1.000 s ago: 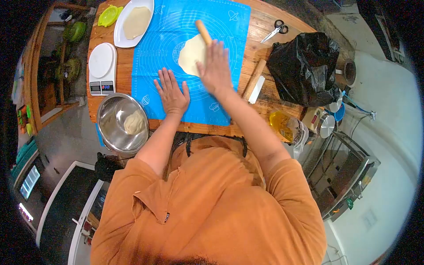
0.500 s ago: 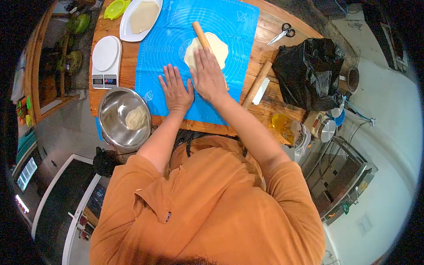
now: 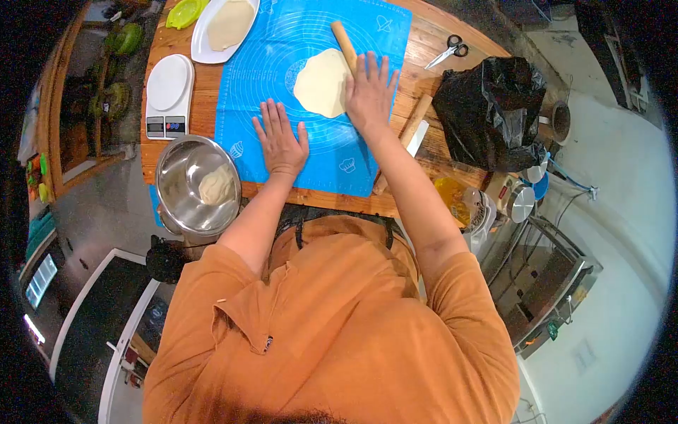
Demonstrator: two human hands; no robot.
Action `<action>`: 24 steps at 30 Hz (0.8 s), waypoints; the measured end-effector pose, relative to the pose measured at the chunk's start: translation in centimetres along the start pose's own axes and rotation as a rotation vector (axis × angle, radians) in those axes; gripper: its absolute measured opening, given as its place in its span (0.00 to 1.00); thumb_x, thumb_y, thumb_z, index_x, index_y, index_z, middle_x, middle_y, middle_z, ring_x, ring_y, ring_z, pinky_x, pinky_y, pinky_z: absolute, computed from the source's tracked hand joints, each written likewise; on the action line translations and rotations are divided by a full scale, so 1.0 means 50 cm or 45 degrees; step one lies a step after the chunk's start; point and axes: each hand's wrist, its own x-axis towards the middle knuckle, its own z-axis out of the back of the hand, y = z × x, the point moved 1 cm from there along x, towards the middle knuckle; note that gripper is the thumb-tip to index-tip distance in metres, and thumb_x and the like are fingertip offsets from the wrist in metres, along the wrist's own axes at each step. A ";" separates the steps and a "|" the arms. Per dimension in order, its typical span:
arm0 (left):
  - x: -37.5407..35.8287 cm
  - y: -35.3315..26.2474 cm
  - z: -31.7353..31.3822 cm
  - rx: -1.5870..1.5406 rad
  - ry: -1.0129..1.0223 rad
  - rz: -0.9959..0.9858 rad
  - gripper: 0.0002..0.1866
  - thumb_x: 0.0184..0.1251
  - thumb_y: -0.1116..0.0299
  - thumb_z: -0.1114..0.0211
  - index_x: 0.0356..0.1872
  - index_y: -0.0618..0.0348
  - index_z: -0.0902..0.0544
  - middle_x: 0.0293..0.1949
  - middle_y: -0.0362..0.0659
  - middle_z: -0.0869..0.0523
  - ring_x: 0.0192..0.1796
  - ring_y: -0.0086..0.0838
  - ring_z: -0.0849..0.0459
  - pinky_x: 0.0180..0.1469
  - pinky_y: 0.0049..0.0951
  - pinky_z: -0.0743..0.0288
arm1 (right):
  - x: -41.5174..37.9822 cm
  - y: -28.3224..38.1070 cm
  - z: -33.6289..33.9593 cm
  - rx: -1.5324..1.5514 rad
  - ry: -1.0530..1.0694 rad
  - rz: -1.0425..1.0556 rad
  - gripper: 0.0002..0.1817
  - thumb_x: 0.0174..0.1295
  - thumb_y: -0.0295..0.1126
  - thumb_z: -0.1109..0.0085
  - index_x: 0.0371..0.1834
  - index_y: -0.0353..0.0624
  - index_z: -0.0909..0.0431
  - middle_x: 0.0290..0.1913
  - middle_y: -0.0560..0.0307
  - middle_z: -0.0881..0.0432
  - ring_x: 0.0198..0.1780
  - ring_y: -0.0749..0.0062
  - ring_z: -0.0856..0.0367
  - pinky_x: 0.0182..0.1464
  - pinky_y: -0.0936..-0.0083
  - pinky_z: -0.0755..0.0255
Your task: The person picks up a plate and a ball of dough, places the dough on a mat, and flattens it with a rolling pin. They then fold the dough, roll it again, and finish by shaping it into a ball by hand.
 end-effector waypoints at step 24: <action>-0.010 0.019 0.007 -0.259 -0.213 -0.048 0.39 0.78 0.53 0.43 0.80 0.74 0.37 0.85 0.61 0.43 0.89 0.52 0.52 0.88 0.60 0.66 | -0.137 0.071 0.035 0.013 0.072 0.294 0.30 0.80 0.37 0.47 0.81 0.37 0.35 0.75 0.38 0.29 0.79 0.41 0.35 0.81 0.45 0.46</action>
